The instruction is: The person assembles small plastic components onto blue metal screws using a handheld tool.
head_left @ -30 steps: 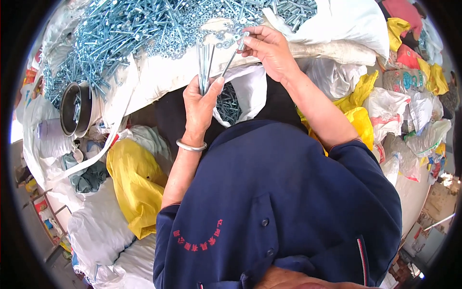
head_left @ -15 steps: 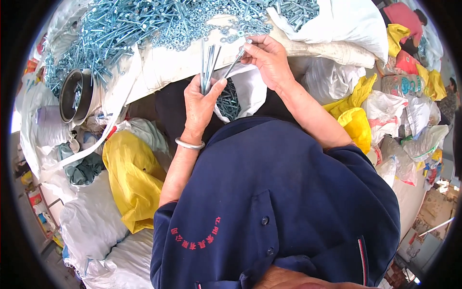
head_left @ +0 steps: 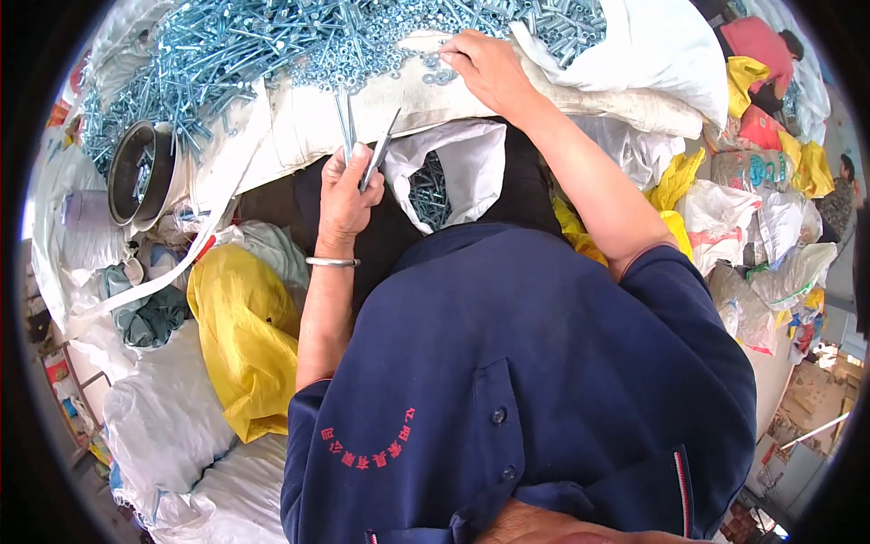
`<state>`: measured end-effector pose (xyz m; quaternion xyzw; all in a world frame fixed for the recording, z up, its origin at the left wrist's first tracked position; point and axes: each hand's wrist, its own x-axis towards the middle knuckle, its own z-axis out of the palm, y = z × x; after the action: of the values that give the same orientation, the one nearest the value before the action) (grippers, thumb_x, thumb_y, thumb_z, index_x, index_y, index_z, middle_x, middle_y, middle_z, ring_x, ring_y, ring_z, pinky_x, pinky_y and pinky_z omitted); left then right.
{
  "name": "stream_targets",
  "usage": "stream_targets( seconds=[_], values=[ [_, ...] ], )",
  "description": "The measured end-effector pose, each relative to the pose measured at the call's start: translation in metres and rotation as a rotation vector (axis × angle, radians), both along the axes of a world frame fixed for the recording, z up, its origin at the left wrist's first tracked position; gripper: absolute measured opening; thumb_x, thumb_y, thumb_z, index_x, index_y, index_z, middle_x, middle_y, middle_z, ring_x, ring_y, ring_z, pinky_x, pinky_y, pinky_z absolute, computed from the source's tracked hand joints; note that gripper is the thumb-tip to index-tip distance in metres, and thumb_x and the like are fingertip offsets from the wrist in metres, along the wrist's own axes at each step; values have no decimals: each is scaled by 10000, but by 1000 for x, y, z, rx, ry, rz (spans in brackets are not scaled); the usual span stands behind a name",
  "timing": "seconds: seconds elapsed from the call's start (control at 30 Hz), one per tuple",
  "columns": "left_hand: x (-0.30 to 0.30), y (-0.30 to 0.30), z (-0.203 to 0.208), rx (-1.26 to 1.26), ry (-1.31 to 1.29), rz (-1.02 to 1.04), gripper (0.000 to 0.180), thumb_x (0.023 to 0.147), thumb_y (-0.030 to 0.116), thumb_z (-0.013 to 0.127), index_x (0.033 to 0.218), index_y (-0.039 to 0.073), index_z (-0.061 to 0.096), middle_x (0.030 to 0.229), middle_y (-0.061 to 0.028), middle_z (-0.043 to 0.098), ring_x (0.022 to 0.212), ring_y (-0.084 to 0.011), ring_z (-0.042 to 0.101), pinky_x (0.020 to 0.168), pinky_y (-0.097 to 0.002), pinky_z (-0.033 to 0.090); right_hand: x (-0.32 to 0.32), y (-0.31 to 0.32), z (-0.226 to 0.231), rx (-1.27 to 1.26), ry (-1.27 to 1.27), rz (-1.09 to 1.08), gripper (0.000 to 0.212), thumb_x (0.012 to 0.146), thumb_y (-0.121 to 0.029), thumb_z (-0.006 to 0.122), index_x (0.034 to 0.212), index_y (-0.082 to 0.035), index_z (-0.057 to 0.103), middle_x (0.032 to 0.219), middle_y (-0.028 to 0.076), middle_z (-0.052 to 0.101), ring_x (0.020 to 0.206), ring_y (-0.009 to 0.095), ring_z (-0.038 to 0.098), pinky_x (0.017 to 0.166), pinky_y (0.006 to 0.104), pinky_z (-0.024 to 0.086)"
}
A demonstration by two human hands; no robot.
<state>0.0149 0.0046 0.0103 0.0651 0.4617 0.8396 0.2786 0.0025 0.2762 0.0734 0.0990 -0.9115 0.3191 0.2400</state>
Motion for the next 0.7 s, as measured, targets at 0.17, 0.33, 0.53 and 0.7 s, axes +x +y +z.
stream_targets(
  seconds=[0.17, 0.33, 0.53, 0.7],
  values=[
    [-18, -12, -21, 206, -37, -213, 291, 1001, 328, 520, 788, 143, 447, 644, 13, 440, 387, -43, 255, 380, -216, 178, -41, 5, -35, 193, -165, -101, 167, 868, -163, 629, 954, -26, 669, 899, 150, 625, 858, 353, 625, 758, 421, 489],
    [-23, -10, -19, 332, -125, -239, 286, 978, 320, 570, 800, 106, 502, 643, -4, 501, 391, -44, 269, 384, -215, 180, -49, 3, -39, 242, -182, -85, 155, 828, -135, 664, 944, -32, 671, 908, 149, 629, 833, 330, 643, 743, 402, 504],
    [-24, -8, -19, 352, -127, -244, 260, 970, 299, 587, 818, 104, 507, 640, -7, 496, 402, -43, 280, 386, -210, 183, -55, -7, -24, -86, -279, 30, 127, 810, -87, 666, 914, -14, 663, 795, 130, 659, 705, 252, 643, 650, 338, 513],
    [-27, -5, -23, 375, -82, -290, 217, 972, 313, 579, 936, 110, 509, 676, -9, 460, 395, -40, 269, 383, -201, 190, -66, -32, -32, -174, -340, 149, 141, 799, -100, 650, 915, -28, 687, 855, 175, 683, 804, 335, 665, 721, 382, 523]
  ],
)
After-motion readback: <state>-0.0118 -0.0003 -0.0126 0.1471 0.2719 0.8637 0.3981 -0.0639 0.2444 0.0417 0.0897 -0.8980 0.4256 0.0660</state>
